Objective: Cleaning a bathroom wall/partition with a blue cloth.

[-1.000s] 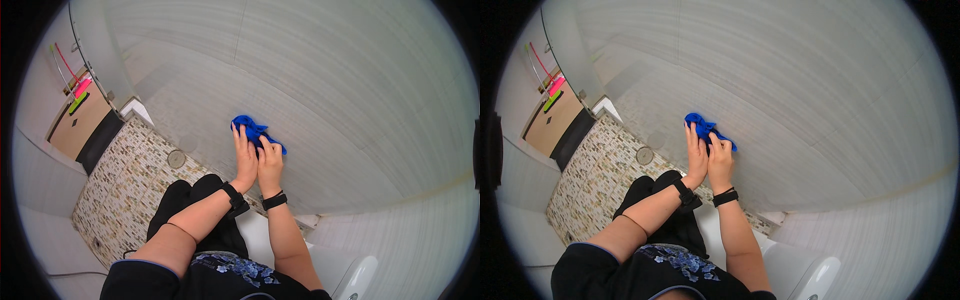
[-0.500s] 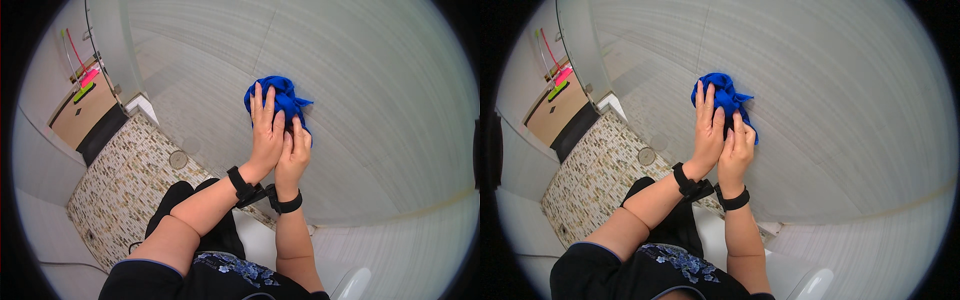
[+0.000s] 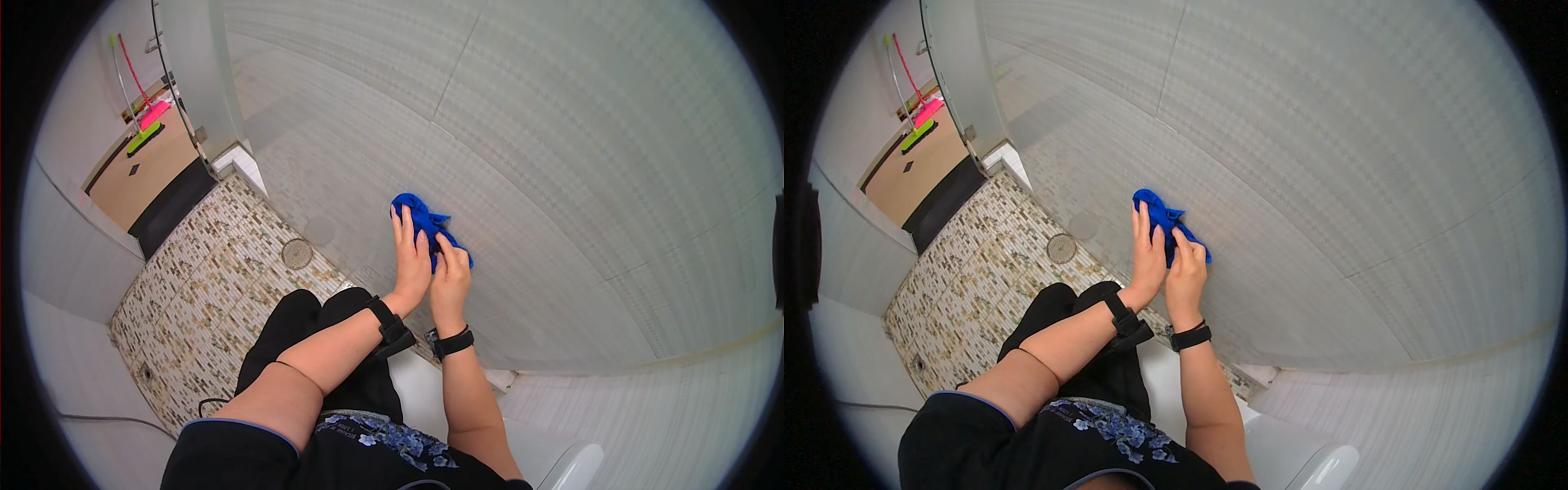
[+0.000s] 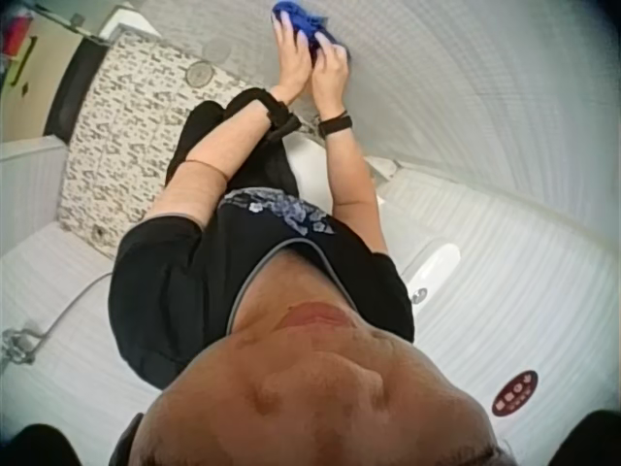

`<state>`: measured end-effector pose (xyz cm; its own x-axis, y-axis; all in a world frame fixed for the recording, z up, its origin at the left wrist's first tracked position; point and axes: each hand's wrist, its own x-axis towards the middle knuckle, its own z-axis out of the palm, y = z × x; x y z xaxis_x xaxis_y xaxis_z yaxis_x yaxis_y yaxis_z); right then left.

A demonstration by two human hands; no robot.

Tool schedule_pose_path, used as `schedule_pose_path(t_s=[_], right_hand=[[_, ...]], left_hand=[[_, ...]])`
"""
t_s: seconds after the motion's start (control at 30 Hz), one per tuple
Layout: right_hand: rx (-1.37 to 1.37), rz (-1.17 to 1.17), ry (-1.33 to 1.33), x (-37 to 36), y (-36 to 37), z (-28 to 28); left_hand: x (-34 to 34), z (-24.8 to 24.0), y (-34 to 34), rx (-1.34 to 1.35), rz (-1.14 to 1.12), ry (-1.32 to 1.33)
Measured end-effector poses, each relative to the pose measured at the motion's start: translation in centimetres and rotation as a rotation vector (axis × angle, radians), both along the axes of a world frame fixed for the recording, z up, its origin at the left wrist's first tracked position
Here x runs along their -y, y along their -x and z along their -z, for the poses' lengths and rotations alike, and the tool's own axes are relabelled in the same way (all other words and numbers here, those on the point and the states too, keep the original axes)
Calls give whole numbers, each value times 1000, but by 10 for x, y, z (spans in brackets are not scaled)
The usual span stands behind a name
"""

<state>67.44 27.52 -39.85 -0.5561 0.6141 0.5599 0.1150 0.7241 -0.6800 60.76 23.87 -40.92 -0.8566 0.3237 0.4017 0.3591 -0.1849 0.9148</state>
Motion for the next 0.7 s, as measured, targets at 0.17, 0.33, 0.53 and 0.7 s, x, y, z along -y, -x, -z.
schedule_pose_path(t_s=[0.17,0.33,0.53,0.7], right_hand=[[-161,-47,-26,-3,3,-49],[-309,-110,-60,-2,13,-106],[-188,-101,-56,1,22,-79],[-22,-127,35,1,25,-10]], left_hand=[[5,-74,5,-40,62,-145],[-4,-127,24,-306,-12,-228],[-18,-76,40,-320,-167,-124],[-22,10,39,-134,-248,13]])
